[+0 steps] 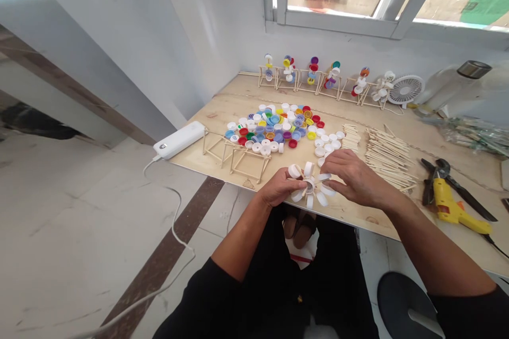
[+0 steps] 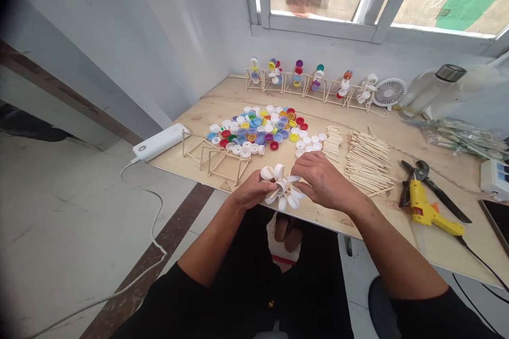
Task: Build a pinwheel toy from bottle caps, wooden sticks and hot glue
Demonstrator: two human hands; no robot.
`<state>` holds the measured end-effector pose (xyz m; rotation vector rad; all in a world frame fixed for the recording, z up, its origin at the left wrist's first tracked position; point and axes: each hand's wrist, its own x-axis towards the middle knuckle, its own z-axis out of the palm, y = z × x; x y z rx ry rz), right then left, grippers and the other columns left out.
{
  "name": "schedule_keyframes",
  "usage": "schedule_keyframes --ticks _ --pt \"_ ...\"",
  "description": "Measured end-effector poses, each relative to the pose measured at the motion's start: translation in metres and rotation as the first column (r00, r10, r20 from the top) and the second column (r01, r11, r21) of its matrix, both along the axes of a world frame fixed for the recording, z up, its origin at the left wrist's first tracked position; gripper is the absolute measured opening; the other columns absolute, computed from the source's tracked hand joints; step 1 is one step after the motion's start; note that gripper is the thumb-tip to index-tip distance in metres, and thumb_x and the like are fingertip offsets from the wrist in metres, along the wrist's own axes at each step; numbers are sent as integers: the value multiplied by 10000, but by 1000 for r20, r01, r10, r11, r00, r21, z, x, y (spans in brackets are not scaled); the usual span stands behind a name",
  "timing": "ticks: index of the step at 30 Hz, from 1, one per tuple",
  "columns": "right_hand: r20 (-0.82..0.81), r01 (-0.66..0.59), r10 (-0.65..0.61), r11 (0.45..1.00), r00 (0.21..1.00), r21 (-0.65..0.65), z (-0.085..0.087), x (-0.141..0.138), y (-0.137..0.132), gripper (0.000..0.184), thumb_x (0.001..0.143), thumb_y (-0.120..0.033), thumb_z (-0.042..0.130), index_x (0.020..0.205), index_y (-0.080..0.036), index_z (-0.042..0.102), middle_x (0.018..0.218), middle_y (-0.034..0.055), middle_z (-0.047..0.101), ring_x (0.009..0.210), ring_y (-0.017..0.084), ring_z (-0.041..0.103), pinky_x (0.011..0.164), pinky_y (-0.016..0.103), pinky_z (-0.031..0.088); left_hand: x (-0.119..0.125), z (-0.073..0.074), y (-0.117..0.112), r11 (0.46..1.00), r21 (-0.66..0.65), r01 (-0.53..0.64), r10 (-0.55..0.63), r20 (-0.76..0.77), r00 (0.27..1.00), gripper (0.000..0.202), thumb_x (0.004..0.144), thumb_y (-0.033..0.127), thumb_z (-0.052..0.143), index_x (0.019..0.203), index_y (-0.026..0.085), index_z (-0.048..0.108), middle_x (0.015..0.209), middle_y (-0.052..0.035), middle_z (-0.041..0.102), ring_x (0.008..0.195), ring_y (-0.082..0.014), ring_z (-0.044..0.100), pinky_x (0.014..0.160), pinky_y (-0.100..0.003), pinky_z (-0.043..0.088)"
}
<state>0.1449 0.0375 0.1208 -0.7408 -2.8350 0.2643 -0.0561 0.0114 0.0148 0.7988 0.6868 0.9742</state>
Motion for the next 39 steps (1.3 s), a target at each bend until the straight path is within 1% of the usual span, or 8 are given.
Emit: schedule_keyframes --ticks 5,9,12,15,22,29,33,39 --pt "-23 20 -19 1000 1000 12 -2 1 -1 88 877 -258 525 875 -189 579 848 47 627 862 196 542 839 377 376 -1 -1 1 1000 2 10 -10 -4 1000 380 516 286 840 793 92 664 757 -46 643 680 -137 570 680 -260 437" --pt "-105 37 -36 999 994 11 -3 7 -5 183 854 -251 553 1029 -200 573 1031 75 646 1011 218 560 900 398 395 -1 -1 0 1000 6 7 -7 5 1000 443 492 329 851 815 91 663 785 -62 653 701 -152 585 690 -268 441" --pt "-206 118 -116 993 972 -1 -2 14 -10 264 847 -223 546 1110 -208 561 1137 86 627 1093 222 545 935 409 409 -1 0 -1 1000 0 -11 11 5 1000 453 497 329 852 833 92 663 790 -64 659 716 -157 596 706 -271 442" --pt "-317 244 -245 969 916 -44 -4 23 -15 219 865 -236 518 1069 -218 597 1113 80 646 1076 219 568 947 422 423 0 0 -2 999 -6 -36 36 3 999 448 498 308 855 846 100 662 773 -52 660 724 -160 606 720 -277 444" --pt "-411 464 -568 822 713 -330 -32 42 -38 225 888 -348 492 925 -210 665 972 52 691 935 194 631 864 351 477 7 9 -12 991 43 -128 129 -27 991 418 522 278 849 864 110 675 788 -45 676 714 -149 613 711 -264 453" --pt "-385 508 -751 651 536 -564 -65 41 -66 311 869 -432 499 869 -185 688 913 67 705 920 217 639 822 331 487 18 13 -19 950 90 -298 305 -81 949 434 541 291 839 912 130 680 820 -40 698 758 -163 625 754 -284 476" --pt "-363 447 -755 630 547 -635 -72 29 -75 322 871 -444 497 836 -184 684 901 64 704 900 207 641 819 311 488 24 14 -20 911 132 -391 408 -139 903 455 553 315 827 942 139 671 826 -29 692 743 -156 609 731 -276 478" --pt "-376 355 -761 600 528 -717 -75 1 -81 344 866 -476 493 920 -185 669 865 67 704 849 203 654 781 307 505 33 13 -31 882 273 -384 451 -257 855 419 614 337 782 968 154 655 854 -33 677 775 -165 597 746 -275 466"
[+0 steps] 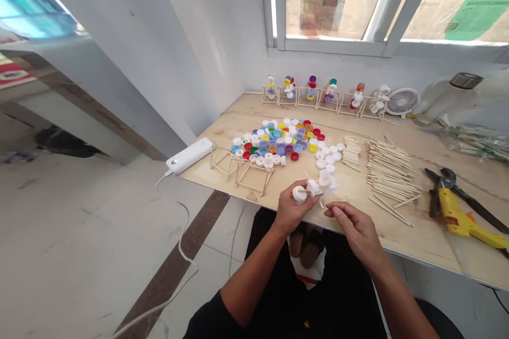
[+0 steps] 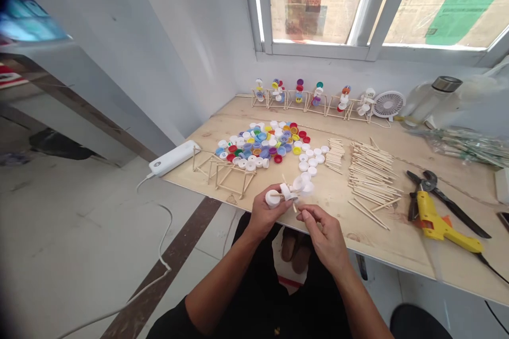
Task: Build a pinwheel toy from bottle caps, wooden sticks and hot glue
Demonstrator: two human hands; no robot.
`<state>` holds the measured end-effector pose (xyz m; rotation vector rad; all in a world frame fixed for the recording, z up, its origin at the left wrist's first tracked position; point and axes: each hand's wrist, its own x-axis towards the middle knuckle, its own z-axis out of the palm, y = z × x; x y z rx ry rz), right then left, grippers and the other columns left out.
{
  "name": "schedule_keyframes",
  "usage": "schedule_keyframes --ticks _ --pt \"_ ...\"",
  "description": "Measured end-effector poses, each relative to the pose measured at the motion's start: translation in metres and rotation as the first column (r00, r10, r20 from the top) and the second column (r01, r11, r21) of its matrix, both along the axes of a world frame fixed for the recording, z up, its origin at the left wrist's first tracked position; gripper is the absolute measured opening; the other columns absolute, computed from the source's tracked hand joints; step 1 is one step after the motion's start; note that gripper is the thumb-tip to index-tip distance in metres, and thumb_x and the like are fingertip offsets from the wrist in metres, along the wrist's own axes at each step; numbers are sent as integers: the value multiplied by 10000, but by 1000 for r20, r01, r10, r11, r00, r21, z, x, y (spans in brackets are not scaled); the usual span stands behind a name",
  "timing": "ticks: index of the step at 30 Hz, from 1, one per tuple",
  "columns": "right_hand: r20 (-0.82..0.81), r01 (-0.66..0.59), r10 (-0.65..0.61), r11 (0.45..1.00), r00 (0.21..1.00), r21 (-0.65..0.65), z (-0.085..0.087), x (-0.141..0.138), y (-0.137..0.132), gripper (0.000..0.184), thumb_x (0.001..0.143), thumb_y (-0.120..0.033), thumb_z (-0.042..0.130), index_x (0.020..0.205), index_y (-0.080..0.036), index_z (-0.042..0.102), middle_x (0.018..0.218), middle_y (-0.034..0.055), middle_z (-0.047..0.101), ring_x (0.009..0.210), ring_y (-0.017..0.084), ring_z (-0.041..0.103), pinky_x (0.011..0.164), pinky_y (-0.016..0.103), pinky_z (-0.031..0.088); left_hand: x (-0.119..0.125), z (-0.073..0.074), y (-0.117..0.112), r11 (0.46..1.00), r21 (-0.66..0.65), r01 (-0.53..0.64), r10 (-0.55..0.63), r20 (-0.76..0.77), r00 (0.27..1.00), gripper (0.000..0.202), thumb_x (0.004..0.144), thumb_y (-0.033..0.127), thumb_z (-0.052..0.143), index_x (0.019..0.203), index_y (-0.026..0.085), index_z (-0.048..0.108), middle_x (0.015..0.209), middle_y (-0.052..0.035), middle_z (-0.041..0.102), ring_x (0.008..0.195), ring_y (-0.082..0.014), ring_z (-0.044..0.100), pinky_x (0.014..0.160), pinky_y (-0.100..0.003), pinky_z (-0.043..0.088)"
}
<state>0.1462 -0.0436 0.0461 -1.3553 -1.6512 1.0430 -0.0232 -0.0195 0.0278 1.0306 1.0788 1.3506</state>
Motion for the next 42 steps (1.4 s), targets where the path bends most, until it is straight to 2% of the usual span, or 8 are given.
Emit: schedule_keyframes --ticks 8,14,23,32,33,35,39,42 --pt "-111 43 -54 994 992 -97 -7 -15 -1 399 825 -533 527 917 -173 670 735 54 682 732 197 647 704 299 522 9 -6 -9 997 81 -14 23 -111 994 391 670 342 732 1012 175 642 938 -51 667 834 -183 596 785 -293 467" --pt "-179 55 -88 982 980 -182 -1 -22 -3 367 802 -516 567 882 -171 662 682 31 658 666 170 623 682 278 519 10 -8 -13 992 126 -8 28 -151 988 405 706 335 713 1073 184 632 1018 -68 660 893 -198 604 838 -316 470" --pt "-21 43 -46 991 999 -129 6 -27 2 347 814 -508 548 875 -187 665 683 27 661 637 169 613 639 275 496 3 -6 -17 980 167 -106 140 -210 967 417 734 333 698 1123 209 614 1088 -81 643 970 -221 602 884 -346 464" --pt "-66 61 -71 988 995 -143 16 -23 4 352 769 -538 574 765 -190 628 679 42 663 663 180 611 644 272 488 -25 4 -38 952 307 -18 153 -423 893 680 714 303 715 1329 236 432 1317 -108 520 1199 -267 483 1026 -422 372" --pt "-62 71 -81 986 995 -149 16 -21 4 347 766 -537 578 755 -193 626 687 43 666 672 181 613 643 269 487 -31 3 -40 949 311 -45 187 -447 875 642 732 293 695 1318 233 440 1318 -111 517 1199 -268 479 1021 -427 373" --pt "-52 91 -101 983 994 -160 16 -17 4 339 762 -532 585 752 -196 629 713 47 675 700 186 621 651 264 486 -49 0 -41 927 318 -199 339 -485 806 483 774 285 645 1234 218 513 1239 -114 566 1137 -262 512 984 -424 393" --pt "-32 114 -120 984 992 -138 14 -8 4 342 755 -534 594 746 -196 645 754 53 686 750 194 634 676 254 491 -91 -6 -27 772 374 -514 630 -556 541 290 816 308 581 1076 183 609 1052 -113 627 920 -224 576 868 -370 443" --pt "18 123 -121 988 992 -90 16 -3 4 354 757 -543 586 751 -198 660 768 51 695 766 197 640 683 249 493 -118 -12 -14 707 452 -544 691 -606 394 267 819 297 561 1040 169 638 973 -103 644 762 -189 579 796 -339 460"
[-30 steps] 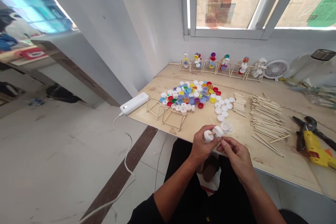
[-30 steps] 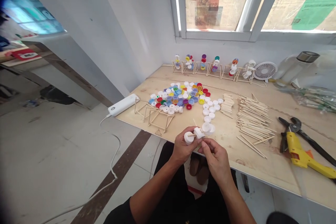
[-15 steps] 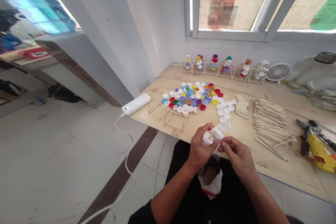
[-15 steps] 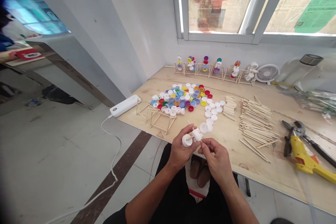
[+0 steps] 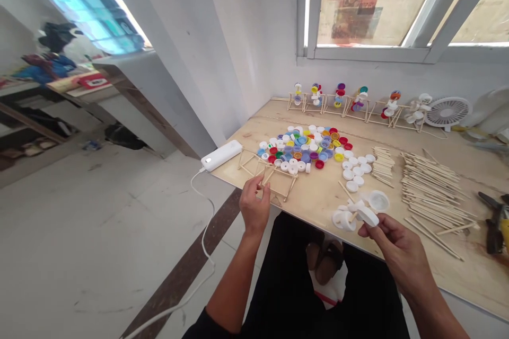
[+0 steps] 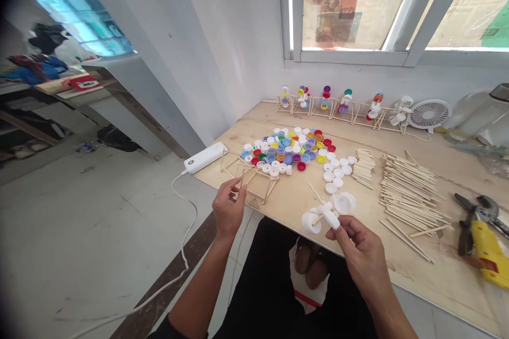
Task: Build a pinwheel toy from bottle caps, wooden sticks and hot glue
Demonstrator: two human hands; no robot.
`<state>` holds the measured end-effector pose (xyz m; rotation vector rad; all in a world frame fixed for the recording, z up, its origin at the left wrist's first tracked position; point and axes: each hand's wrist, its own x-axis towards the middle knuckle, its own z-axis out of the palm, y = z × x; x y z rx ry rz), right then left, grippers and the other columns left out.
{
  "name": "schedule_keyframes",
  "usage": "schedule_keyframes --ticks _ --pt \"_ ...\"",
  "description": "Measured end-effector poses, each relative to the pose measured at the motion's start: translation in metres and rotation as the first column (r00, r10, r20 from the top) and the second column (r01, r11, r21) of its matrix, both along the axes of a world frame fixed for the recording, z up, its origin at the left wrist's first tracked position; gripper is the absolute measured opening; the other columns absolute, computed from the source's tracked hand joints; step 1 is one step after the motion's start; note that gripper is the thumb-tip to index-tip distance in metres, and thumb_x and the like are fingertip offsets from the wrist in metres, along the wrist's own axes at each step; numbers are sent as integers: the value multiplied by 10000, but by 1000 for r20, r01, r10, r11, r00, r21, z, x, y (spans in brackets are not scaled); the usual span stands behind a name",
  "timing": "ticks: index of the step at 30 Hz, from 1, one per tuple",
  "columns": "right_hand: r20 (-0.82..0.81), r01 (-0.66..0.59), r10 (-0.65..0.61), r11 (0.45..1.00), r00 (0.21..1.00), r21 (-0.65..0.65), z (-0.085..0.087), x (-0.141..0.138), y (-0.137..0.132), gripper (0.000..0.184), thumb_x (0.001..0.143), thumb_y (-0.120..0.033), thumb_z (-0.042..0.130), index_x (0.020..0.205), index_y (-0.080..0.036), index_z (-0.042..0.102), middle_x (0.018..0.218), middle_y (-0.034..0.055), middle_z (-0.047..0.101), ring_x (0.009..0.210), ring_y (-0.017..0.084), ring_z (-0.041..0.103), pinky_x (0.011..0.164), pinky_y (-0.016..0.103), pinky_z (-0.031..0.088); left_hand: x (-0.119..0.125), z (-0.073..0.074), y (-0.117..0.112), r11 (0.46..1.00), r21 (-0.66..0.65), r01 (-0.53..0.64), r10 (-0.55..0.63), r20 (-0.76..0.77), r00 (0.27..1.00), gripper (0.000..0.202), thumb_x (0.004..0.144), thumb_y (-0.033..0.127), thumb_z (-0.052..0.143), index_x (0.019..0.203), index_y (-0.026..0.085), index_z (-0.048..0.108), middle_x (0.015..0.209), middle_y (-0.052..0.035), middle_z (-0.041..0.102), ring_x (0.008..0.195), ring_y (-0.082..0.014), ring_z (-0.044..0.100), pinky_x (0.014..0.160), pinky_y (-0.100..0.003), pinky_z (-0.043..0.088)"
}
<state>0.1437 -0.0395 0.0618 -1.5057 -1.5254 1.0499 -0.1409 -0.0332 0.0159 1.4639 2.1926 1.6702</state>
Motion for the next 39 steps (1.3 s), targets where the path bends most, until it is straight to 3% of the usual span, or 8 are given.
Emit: schedule_keyframes --ticks 4,10,15,20,26,32,36,39 --pt "116 21 -22 1000 993 12 5 7 -1 379 763 -557 568 805 -197 677 771 40 709 727 184 645 643 236 487 -14 -7 10 988 -140 -71 54 -117 992 273 812 275 546 1037 173 661 919 -84 681 646 -168 571 742 -312 467" --pt "234 -21 12 999 972 36 11 13 -4 380 783 -561 530 809 -208 668 717 20 702 705 173 643 591 221 461 -19 -11 18 943 -308 -129 82 -159 984 281 806 257 532 1036 179 673 879 -74 723 662 -187 632 729 -301 468" --pt "252 -56 40 997 967 56 10 17 -4 338 813 -523 518 815 -217 659 745 18 704 744 176 643 608 227 455 -23 -12 16 941 -327 -89 44 -145 989 210 808 261 517 864 191 708 783 -65 732 649 -195 649 683 -292 460" --pt "274 -90 76 995 959 36 7 27 -1 312 819 -500 522 802 -220 660 742 5 696 713 160 628 578 224 438 -24 -12 -5 965 -258 -46 14 -124 992 214 808 314 532 824 192 706 754 -61 730 650 -195 651 654 -282 456" --pt "322 -64 16 989 947 137 25 36 -6 303 829 -470 513 744 -226 670 717 -6 684 676 146 609 590 231 432 10 -4 -14 973 -193 124 -141 -82 987 195 795 330 570 836 189 698 749 -52 725 613 -172 633 642 -265 463" --pt "368 -7 -103 959 924 285 50 55 -13 211 797 -410 581 728 -247 695 669 -20 685 610 148 616 549 237 444 62 1 4 909 -263 323 -350 -62 935 164 816 250 535 819 179 683 757 -59 716 631 -166 631 647 -262 455" --pt "409 -19 -135 937 903 350 58 62 -13 198 792 -389 580 711 -254 701 650 -22 676 595 156 617 525 247 442 81 -2 10 882 -320 347 -388 -70 919 146 812 216 535 766 184 670 713 -47 696 587 -150 601 608 -252 429" --pt "431 -60 -119 923 894 379 62 57 -11 220 806 -368 550 704 -240 697 748 -8 707 636 153 632 559 247 455 86 -3 9 872 -337 354 -399 -72 914 137 806 202 541 774 184 673 709 -44 691 577 -145 587 608 -256 429"
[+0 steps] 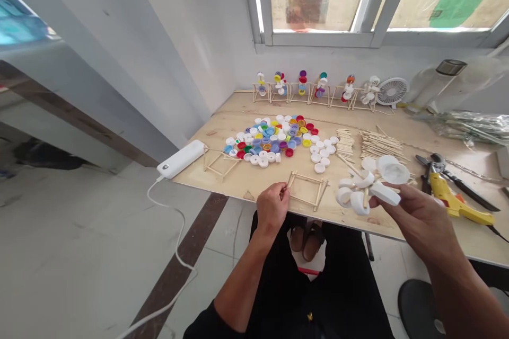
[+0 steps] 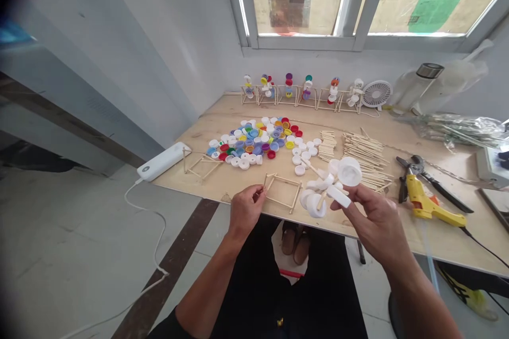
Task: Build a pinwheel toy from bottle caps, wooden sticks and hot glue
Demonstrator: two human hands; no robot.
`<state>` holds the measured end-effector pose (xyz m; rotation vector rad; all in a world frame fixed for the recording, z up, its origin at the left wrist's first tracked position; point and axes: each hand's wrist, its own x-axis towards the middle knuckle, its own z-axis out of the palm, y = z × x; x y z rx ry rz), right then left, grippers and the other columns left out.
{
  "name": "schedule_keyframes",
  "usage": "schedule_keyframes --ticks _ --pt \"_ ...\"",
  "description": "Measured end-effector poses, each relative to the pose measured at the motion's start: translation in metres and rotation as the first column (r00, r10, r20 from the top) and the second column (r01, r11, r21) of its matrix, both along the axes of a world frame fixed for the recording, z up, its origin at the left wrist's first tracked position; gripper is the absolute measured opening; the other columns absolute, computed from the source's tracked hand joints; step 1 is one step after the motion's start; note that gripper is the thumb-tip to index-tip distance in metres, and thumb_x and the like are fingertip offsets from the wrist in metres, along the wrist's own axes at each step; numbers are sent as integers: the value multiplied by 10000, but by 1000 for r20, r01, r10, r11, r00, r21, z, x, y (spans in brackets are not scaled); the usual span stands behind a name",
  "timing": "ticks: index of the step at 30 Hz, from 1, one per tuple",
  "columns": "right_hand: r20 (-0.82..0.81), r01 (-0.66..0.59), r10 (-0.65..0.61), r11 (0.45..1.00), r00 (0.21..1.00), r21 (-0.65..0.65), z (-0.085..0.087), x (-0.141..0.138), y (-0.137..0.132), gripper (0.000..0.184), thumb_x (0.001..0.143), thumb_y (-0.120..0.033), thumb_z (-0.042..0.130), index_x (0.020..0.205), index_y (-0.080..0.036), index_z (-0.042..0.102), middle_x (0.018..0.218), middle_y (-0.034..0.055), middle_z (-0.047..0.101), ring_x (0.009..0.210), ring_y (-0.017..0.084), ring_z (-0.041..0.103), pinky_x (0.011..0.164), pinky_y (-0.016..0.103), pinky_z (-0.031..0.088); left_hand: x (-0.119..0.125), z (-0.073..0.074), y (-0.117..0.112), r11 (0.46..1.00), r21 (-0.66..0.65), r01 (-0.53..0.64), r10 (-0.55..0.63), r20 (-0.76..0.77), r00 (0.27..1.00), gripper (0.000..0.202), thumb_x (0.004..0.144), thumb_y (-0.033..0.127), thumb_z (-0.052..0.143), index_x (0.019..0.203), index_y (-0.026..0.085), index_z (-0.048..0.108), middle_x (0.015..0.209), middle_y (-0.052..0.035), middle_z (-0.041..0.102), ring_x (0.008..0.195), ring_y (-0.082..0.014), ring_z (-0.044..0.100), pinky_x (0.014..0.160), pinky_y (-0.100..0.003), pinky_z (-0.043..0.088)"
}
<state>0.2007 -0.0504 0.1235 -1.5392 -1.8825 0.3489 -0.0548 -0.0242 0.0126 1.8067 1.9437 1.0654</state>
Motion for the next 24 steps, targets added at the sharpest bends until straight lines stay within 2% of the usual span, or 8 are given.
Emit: schedule_keyframes --ticks 3,7,10,13,18,24 --pt "3 -41 41 999 999 16 3 -10 4 233 812 -362 536 693 -219 677 766 8 711 627 150 630 562 246 456 -1 3 -5 1000 18 20 -20 54 998 149 808 227 559 873 181 684 773 -51 702 585 -141 584 631 -268 452" --pt "-4 -105 105 994 994 21 4 -22 12 214 831 -316 508 718 -211 657 716 5 692 645 145 634 587 235 463 -7 15 -8 996 88 11 -34 258 966 231 823 297 567 991 181 677 918 -68 710 674 -142 609 663 -269 487" --pt "18 -155 155 988 988 -5 1 -28 17 198 849 -289 492 776 -211 659 753 7 698 688 141 643 617 228 466 -12 29 -6 991 129 40 -96 473 876 262 827 340 578 1014 185 678 976 -67 709 767 -151 636 719 -273 505" --pt "8 -209 209 977 978 -36 -3 -35 23 194 860 -288 482 803 -211 651 777 14 703 723 146 651 643 233 471 -14 41 -1 985 150 82 -157 606 780 296 819 366 598 1042 190 681 1013 -71 707 817 -166 652 749 -282 513" --pt "-7 -304 304 952 953 -48 -8 -49 30 185 878 -293 474 835 -214 636 720 4 689 680 143 637 675 256 461 -13 51 4 982 145 118 -185 684 706 326 785 383 642 1027 173 705 925 -81 726 834 -192 658 752 -297 522" --pt "119 -298 290 953 950 61 -13 -55 33 181 871 -263 464 856 -196 632 687 10 665 625 140 601 653 265 437 -12 52 9 978 167 123 -204 667 717 259 756 362 674 927 177 736 845 -69 731 798 -188 665 747 -302 530"
